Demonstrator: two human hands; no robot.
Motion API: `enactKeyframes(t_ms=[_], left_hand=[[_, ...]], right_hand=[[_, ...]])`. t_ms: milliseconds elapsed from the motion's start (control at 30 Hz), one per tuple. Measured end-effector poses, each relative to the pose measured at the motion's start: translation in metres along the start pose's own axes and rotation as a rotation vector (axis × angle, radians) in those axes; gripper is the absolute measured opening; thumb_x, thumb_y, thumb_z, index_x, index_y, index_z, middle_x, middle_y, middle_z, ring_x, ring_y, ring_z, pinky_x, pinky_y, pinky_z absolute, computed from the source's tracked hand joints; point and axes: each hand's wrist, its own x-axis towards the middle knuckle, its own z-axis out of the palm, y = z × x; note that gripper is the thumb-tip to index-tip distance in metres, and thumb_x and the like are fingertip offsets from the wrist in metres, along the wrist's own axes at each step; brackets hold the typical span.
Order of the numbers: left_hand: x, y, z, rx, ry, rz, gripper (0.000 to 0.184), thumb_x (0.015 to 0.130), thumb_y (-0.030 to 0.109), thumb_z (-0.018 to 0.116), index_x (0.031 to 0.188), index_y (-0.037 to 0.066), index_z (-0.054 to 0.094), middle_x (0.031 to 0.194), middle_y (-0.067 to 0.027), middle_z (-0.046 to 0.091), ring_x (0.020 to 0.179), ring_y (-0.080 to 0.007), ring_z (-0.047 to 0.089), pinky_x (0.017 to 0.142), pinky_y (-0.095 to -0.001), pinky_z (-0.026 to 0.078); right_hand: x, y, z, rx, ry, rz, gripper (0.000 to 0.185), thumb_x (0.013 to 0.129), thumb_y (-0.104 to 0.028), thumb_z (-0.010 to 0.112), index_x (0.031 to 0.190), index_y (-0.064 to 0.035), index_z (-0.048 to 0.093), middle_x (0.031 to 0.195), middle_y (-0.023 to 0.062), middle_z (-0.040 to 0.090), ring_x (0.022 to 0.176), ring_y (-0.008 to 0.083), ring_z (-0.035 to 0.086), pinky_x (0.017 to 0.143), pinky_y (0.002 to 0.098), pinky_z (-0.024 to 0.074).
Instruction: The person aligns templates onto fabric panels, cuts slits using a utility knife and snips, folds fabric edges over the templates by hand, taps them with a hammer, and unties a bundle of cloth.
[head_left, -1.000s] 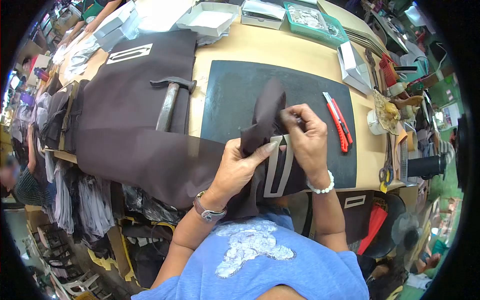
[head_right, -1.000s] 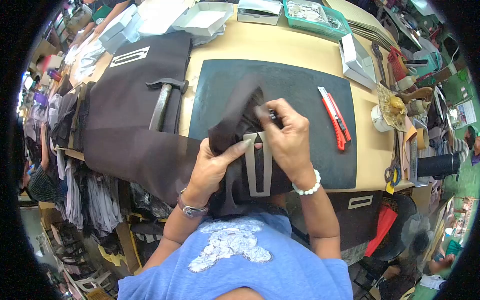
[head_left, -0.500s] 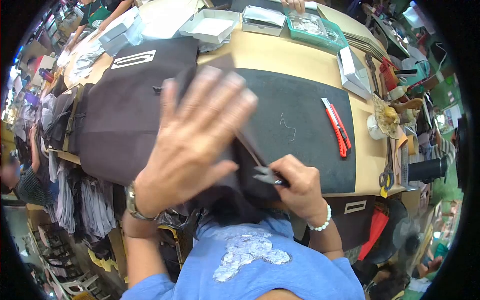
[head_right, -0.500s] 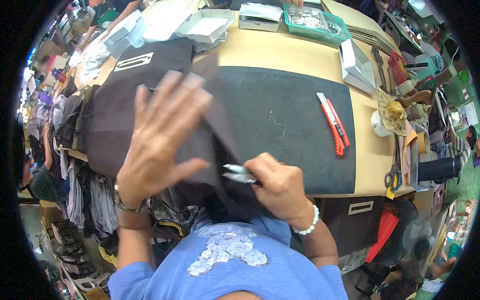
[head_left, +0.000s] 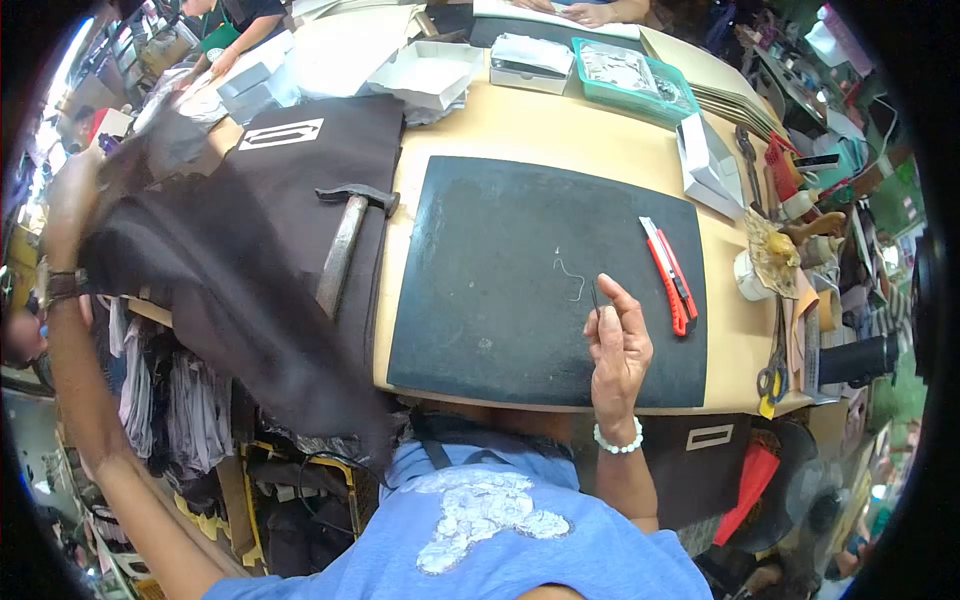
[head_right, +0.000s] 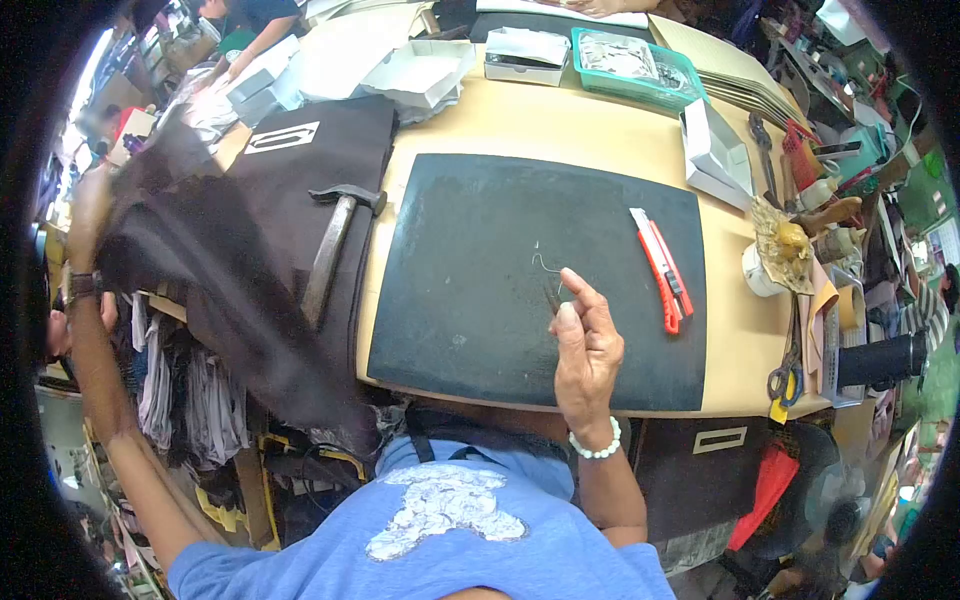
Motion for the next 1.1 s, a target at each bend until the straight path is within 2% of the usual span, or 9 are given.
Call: enactKeyframes(t_ms=[133,233,267,300,333,400,500,567,1100], left_hand=[[-0.004,-0.060,0.040,-0.163,-0.116,0.051,0.027,0.082,0.015,0.055,0.102,-0.003,0.058,0.092,-0.0232,0.061,0.087,-0.0364,0.060,0.077,-0.0396,0.047],[-0.070,0.077,0.014,-1.080,-0.420,-0.162,0.044,0.081,0.021,0.065,0.115,-0.006,0.054,0.115,-0.0158,0.055,0.105,-0.0206,0.053,0.087,-0.0336,0.045],[-0.076,0.109,0.017,-1.376,-0.810,-0.230,0.064,0.080,0.022,0.068,0.129,-0.009,0.041,0.127,-0.0202,0.046,0.116,-0.0214,0.046,0.096,-0.0313,0.040],[-0.105,0.161,0.020,-1.527,-0.606,-0.298,0.073,0.080,0.024,0.068,0.133,-0.012,0.032,0.126,-0.0221,0.046,0.114,-0.0235,0.047,0.096,-0.0320,0.039],[-0.119,0.196,0.055,-1.665,-0.557,-0.291,0.028,0.082,0.018,0.067,0.097,-0.002,0.054,0.084,-0.0069,0.061,0.071,-0.0151,0.061,0.063,-0.0262,0.051],[-0.169,0.274,-0.010,-1.823,-0.746,-0.272,0.024,0.083,0.020,0.068,0.092,0.001,0.055,0.082,-0.0052,0.062,0.073,-0.0130,0.061,0.067,-0.0260,0.050],[-0.215,0.360,-0.002,-2.599,-0.849,-0.115,0.014,0.086,0.010,0.063,0.098,0.002,0.062,0.096,-0.0074,0.067,0.083,-0.0134,0.064,0.074,-0.0284,0.052],[-0.235,0.387,-0.005,-2.776,-0.847,-0.157,0.016,0.088,0.009,0.061,0.101,0.001,0.063,0.097,-0.0069,0.067,0.087,-0.0124,0.064,0.078,-0.0279,0.051],[-0.242,0.379,-0.008,-2.742,-0.563,-0.249,0.016,0.087,0.013,0.065,0.098,0.001,0.066,0.094,-0.0042,0.067,0.082,-0.0084,0.061,0.075,-0.0243,0.048]], right_hand=[[-0.007,0.016,-0.010,0.062,0.043,0.159,0.032,0.099,-0.024,0.044,0.119,-0.0007,0.054,0.073,-0.0029,0.047,0.058,0.0006,0.036,0.049,0.0142,0.0289],[-0.009,0.015,-0.010,0.117,0.069,0.209,0.034,0.101,-0.028,0.039,0.115,-0.0011,0.054,0.073,-0.0020,0.048,0.057,0.0011,0.037,0.049,0.0144,0.0302],[-0.008,0.013,-0.009,0.130,0.072,0.221,0.035,0.101,-0.030,0.038,0.114,-0.0012,0.054,0.073,-0.0016,0.049,0.057,0.0014,0.038,0.049,0.0147,0.0312],[-0.009,0.010,-0.007,0.150,0.068,0.198,0.035,0.101,-0.030,0.037,0.113,-0.0012,0.053,0.074,-0.0011,0.050,0.057,0.0017,0.039,0.049,0.0150,0.0322],[-0.009,0.006,-0.002,0.171,0.063,0.173,0.036,0.101,-0.031,0.036,0.112,-0.0012,0.053,0.075,-0.0006,0.051,0.057,0.0020,0.041,0.049,0.0154,0.0332],[-0.011,-0.008,0.008,0.198,0.028,0.134,0.037,0.101,-0.031,0.035,0.112,-0.0012,0.053,0.078,0.0005,0.053,0.060,0.0026,0.044,0.051,0.0166,0.0360],[-0.020,-0.032,0.019,0.193,-0.055,0.159,0.036,0.101,-0.031,0.035,0.111,-0.0013,0.053,0.079,0.0005,0.053,0.060,0.0024,0.043,0.052,0.0164,0.0359],[-0.026,-0.029,0.027,0.268,-0.078,0.210,0.030,0.101,-0.026,0.039,0.114,-0.0006,0.048,0.077,-0.0001,0.053,0.057,0.0009,0.040,0.049,0.0148,0.0330],[-0.020,-0.002,0.027,0.261,-0.114,0.468,0.025,0.096,-0.020,0.052,0.111,-0.0037,0.041,0.071,0.0020,0.056,0.051,0.0000,0.039,0.043,0.0136,0.0293]])
